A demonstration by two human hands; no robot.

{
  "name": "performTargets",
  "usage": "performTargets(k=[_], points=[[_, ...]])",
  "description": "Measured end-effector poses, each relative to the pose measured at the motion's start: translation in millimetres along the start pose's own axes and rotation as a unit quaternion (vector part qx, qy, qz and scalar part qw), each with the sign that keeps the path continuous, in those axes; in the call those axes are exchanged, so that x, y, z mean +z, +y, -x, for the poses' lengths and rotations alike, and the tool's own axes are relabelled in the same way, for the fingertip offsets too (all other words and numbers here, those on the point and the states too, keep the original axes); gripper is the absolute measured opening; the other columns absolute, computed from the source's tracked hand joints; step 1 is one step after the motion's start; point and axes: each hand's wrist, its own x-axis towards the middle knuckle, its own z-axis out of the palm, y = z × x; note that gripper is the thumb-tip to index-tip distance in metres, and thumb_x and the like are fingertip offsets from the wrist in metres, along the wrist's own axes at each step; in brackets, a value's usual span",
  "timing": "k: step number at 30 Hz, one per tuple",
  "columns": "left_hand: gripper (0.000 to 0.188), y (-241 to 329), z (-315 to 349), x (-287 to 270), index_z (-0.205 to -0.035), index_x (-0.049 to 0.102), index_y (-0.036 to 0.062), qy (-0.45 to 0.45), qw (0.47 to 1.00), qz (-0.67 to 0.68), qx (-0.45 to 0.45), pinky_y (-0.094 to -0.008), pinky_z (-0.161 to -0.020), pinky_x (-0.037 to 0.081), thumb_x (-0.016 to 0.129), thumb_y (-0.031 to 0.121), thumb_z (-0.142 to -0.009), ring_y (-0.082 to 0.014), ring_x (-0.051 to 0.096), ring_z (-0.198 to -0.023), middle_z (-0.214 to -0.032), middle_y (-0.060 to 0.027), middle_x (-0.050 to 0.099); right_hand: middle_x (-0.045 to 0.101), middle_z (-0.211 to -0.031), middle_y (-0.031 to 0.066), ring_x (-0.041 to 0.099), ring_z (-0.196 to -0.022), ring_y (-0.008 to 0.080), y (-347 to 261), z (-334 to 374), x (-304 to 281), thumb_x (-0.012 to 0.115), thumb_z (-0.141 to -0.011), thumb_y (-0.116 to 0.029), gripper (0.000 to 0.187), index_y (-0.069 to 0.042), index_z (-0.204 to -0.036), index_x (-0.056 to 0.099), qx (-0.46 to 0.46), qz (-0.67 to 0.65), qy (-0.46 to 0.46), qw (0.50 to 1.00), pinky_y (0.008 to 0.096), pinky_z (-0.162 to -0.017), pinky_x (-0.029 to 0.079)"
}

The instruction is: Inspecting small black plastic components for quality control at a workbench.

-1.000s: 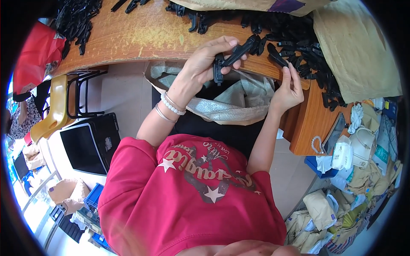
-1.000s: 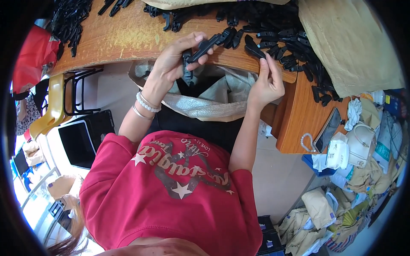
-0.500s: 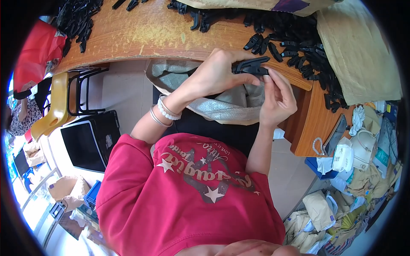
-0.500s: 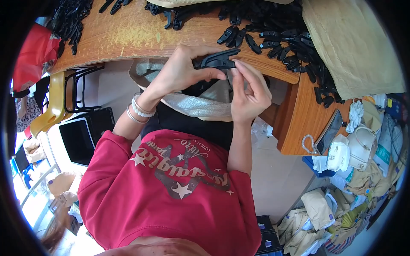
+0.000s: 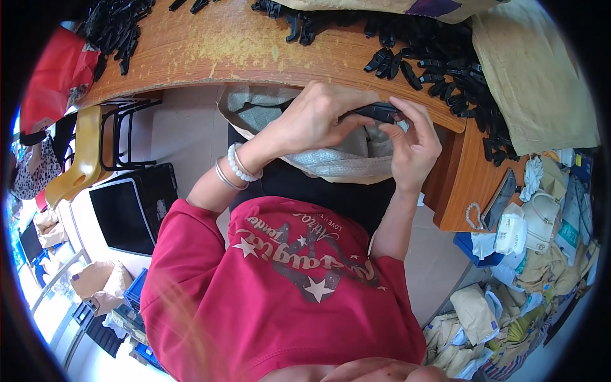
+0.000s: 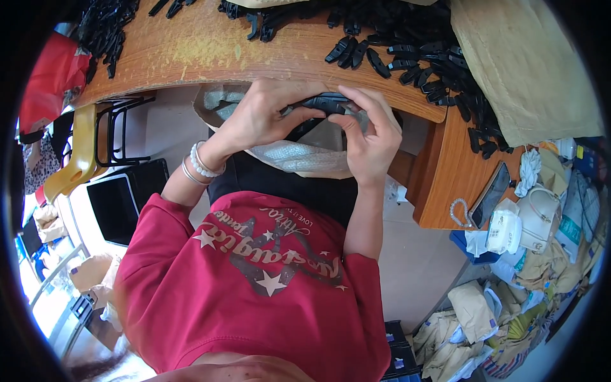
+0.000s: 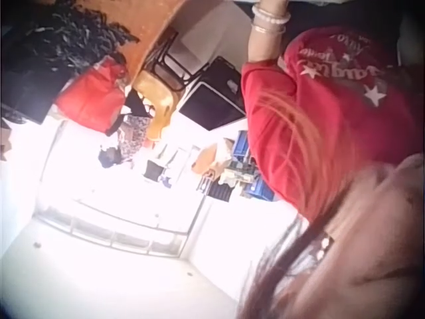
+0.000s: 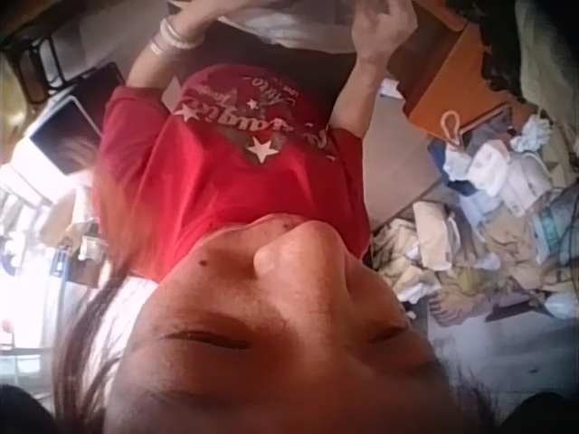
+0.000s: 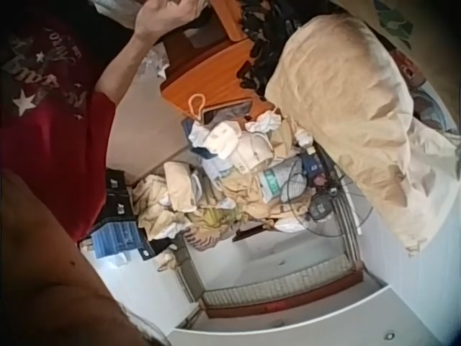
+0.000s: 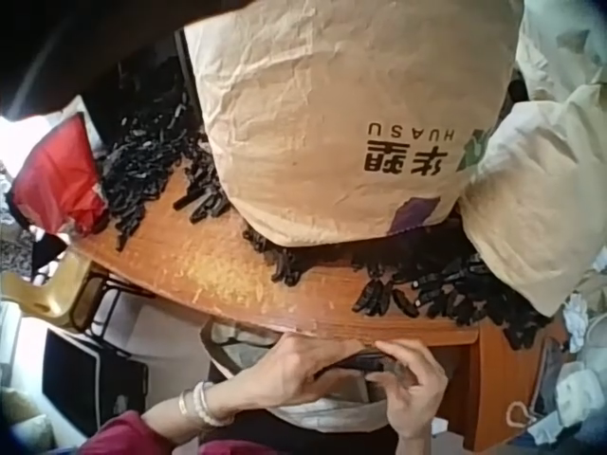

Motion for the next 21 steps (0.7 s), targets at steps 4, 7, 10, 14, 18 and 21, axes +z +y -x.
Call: performTargets(k=[4, 7, 10, 14, 18, 21], points=[[0.034, 3.5, 4.0, -3.4, -0.105, 0.064, 0.0031, -0.042, 0.993, 0.046, -0.098, -0.0393, -0.062, 0.049, 0.072, 0.012, -0.073, -0.0362, 0.062, -0.069, -0.078, -0.0185, 0.064, 0.064, -0.096, 0.0084, 0.057, -0.073, 0.0129, 11.0, -3.0, -7.3, 0.074, -0.071, 0.000, 0.034, 0.000, -0.104, 0.067, 0.020, 0.000, -0.049, 0.999, 0.0243, -0.066, 0.046], [0.029, -10.9, 18.6, -4.1, -0.098, 0.065, 0.0023, -0.082, 0.994, -0.027, -0.067, -0.0385, -0.067, 0.049, 0.071, 0.019, -0.076, -0.0331, 0.061, -0.072, -0.077, -0.0159, 0.062, 0.065, -0.098, 0.0096, 0.059, -0.077, 0.0125, 16.2, -4.9, -8.2, 0.073, -0.073, -0.003, 0.032, -0.002, -0.105, 0.067, 0.044, 0.032, -0.075, 0.996, 0.0227, -0.064, 0.044], [0.025, -21.8, 6.0, -11.0, -0.094, 0.065, 0.0014, -0.005, 0.994, -0.106, 0.031, -0.0378, -0.066, 0.049, 0.069, 0.019, -0.077, -0.0307, 0.060, -0.077, -0.079, -0.0135, 0.060, 0.063, -0.095, 0.0100, 0.062, -0.081, 0.0179, 34.4, -19.3, -11.9, 0.066, -0.080, -0.002, 0.021, 0.000, -0.101, 0.067, -0.034, 0.165, 0.046, 0.985, 0.0288, -0.067, 0.049], [0.032, -61.8, -31.4, -25.9, -0.108, 0.060, 0.0071, 0.111, 0.882, -0.455, 0.048, -0.0328, -0.057, 0.048, 0.068, 0.014, -0.077, -0.0249, 0.060, -0.072, -0.095, -0.0087, 0.054, 0.058, -0.090, 0.0089, 0.059, -0.079, 0.0234, 38.4, -43.8, -3.9, 0.068, -0.079, -0.007, 0.017, 0.000, -0.095, 0.067, -0.059, 0.411, 0.090, 0.905, 0.0331, -0.065, 0.048], [0.017, -79.3, -56.2, -18.8, -0.083, 0.060, -0.0005, 0.046, 0.827, -0.561, 0.005, -0.0317, -0.055, 0.050, 0.058, 0.011, -0.072, -0.0235, 0.060, -0.074, -0.091, -0.0111, 0.053, 0.056, -0.089, 0.0086, 0.057, -0.078, 0.0231, 44.6, -50.4, 0.3, 0.069, -0.078, -0.009, 0.017, 0.001, -0.091, 0.065, -0.076, 0.476, 0.076, 0.873, 0.0342, -0.064, 0.046], [0.016, -80.6, -58.8, -18.8, -0.082, 0.059, 0.0012, 0.030, 0.825, -0.564, -0.006, -0.0310, -0.053, 0.049, 0.062, 0.014, -0.073, -0.0237, 0.060, -0.070, -0.089, -0.0113, 0.053, 0.057, -0.082, 0.0080, 0.057, -0.070, 0.0220, 46.8, -49.8, 0.0, 0.067, -0.081, -0.009, 0.018, 0.001, -0.095, 0.062, -0.102, 0.449, 0.091, 0.883, 0.0341, -0.061, 0.046]])
